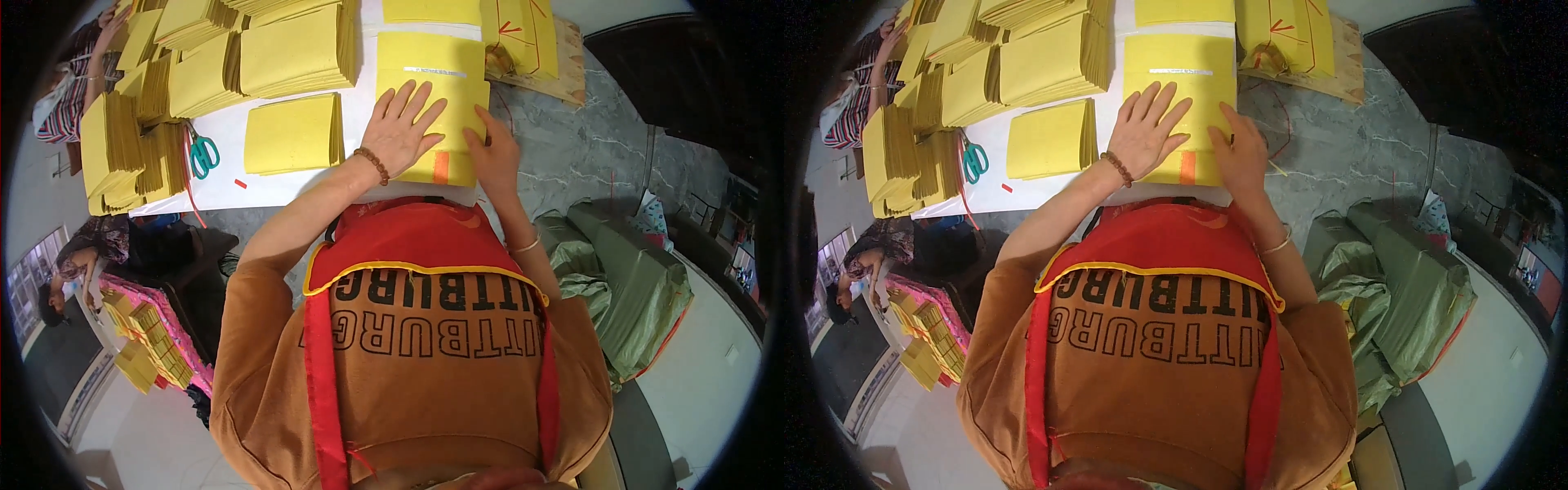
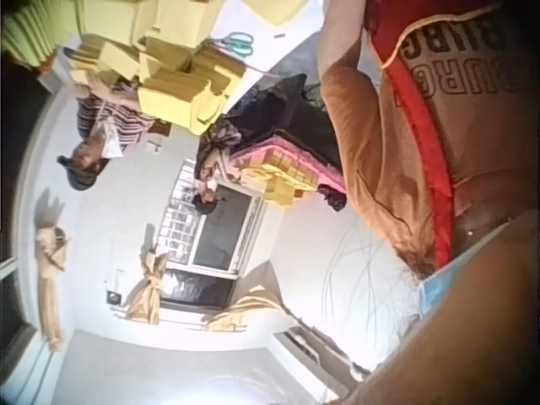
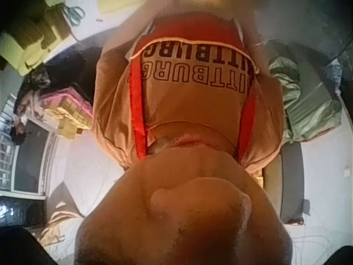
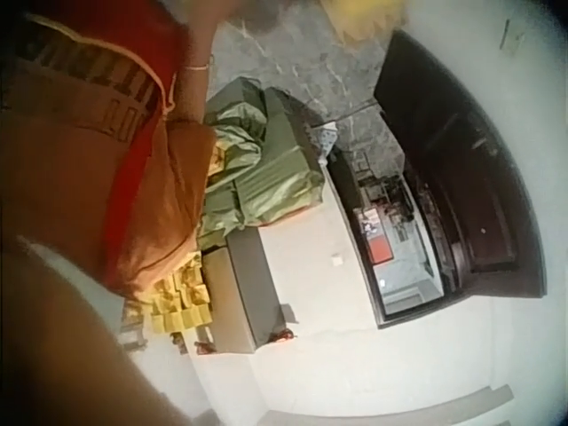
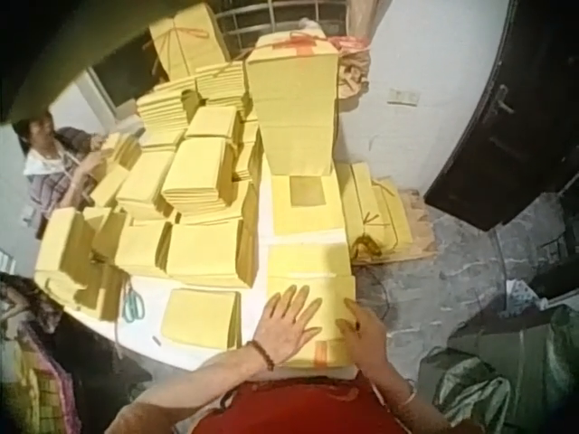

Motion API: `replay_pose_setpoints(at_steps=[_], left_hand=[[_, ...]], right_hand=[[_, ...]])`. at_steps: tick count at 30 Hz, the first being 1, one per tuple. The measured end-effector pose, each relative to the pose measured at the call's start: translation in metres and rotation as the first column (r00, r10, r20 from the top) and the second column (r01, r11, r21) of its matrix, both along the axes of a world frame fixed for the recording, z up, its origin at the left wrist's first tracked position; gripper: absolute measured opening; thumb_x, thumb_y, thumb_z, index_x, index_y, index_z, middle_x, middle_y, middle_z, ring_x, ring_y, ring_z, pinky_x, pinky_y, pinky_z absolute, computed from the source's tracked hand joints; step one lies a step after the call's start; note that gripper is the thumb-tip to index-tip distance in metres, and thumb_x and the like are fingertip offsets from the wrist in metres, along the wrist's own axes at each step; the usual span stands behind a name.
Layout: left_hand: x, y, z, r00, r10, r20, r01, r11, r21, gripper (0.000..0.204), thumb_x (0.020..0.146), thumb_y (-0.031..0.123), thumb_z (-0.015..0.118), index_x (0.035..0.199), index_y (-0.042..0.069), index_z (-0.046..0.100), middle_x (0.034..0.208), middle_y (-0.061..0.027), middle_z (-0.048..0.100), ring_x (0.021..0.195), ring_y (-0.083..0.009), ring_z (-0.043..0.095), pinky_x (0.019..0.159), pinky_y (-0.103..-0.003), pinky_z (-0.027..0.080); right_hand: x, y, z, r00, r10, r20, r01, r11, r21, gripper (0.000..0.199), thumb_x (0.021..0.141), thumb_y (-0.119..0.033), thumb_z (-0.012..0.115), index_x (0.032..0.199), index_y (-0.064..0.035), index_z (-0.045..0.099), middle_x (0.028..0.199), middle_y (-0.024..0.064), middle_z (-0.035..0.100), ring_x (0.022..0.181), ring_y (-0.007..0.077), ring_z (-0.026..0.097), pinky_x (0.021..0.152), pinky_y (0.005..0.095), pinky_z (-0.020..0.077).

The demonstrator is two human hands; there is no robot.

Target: Folding and stacking yellow sheets of paper with silver foil patches.

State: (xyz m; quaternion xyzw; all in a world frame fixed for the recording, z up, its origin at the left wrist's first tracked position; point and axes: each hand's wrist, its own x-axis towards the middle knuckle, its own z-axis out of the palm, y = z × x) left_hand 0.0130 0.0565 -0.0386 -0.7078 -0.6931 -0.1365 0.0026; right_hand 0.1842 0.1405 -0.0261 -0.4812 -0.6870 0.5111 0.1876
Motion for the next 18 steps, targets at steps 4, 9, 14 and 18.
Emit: replay_pose_setpoints(at_steps=[4, 9, 14, 18], left_hand=[[0.001, 0.001, -0.001, 1.0, -0.003, -0.008, 0.003, 1.0, -0.013, 0.052, 0.089, 0.041, 0.049, 0.135, 0.018, 0.041, 0.14, -0.0119, 0.036, 0.129, -0.0311, 0.031, 0.105, -0.047, 0.024], [0.0, 0.003, -0.002, 1.0, -0.029, 0.001, 0.029, 1.0, 0.005, 0.053, 0.088, 0.041, 0.051, 0.135, 0.017, 0.041, 0.139, -0.0128, 0.036, 0.129, -0.0316, 0.031, 0.104, -0.048, 0.024], [-0.01, 0.001, 0.009, 0.986, -0.164, 0.022, 0.163, 0.986, 0.044, 0.057, 0.086, 0.04, 0.054, 0.134, 0.013, 0.042, 0.137, -0.0133, 0.038, 0.124, -0.0322, 0.035, 0.102, -0.046, 0.028], [-0.005, 0.002, 0.008, 0.941, -0.301, -0.152, 0.302, 0.953, -0.013, 0.057, 0.083, 0.033, 0.053, 0.13, 0.002, 0.045, 0.127, -0.0251, 0.045, 0.11, -0.0348, 0.046, 0.089, -0.044, 0.04]], right_hand=[[0.017, -0.028, 0.003, 0.909, 0.142, 0.392, -0.384, 0.655, 0.651, 0.046, 0.081, -0.03, 0.062, 0.123, -0.0126, 0.054, 0.129, 0.0073, 0.05, 0.119, 0.0212, 0.046, 0.097, 0.0496, 0.0304], [0.031, -0.036, -0.021, 0.85, 0.301, 0.432, -0.522, 0.585, 0.62, 0.043, 0.087, -0.034, 0.055, 0.123, -0.0124, 0.053, 0.136, 0.0017, 0.044, 0.129, 0.023, 0.036, 0.1, 0.0574, 0.0244], [0.031, -0.037, -0.024, 0.86, 0.342, 0.379, -0.509, 0.628, 0.589, 0.045, 0.09, -0.03, 0.05, 0.13, -0.01, 0.047, 0.139, 0.0043, 0.041, 0.133, 0.0266, 0.03, 0.105, 0.0551, 0.0214], [0.041, -0.018, -0.028, 0.858, 0.488, -0.161, -0.42, 0.847, 0.326, 0.042, 0.094, -0.024, 0.047, 0.131, -0.0049, 0.045, 0.135, 0.0088, 0.045, 0.129, 0.0262, 0.037, 0.105, 0.0451, 0.0285]])
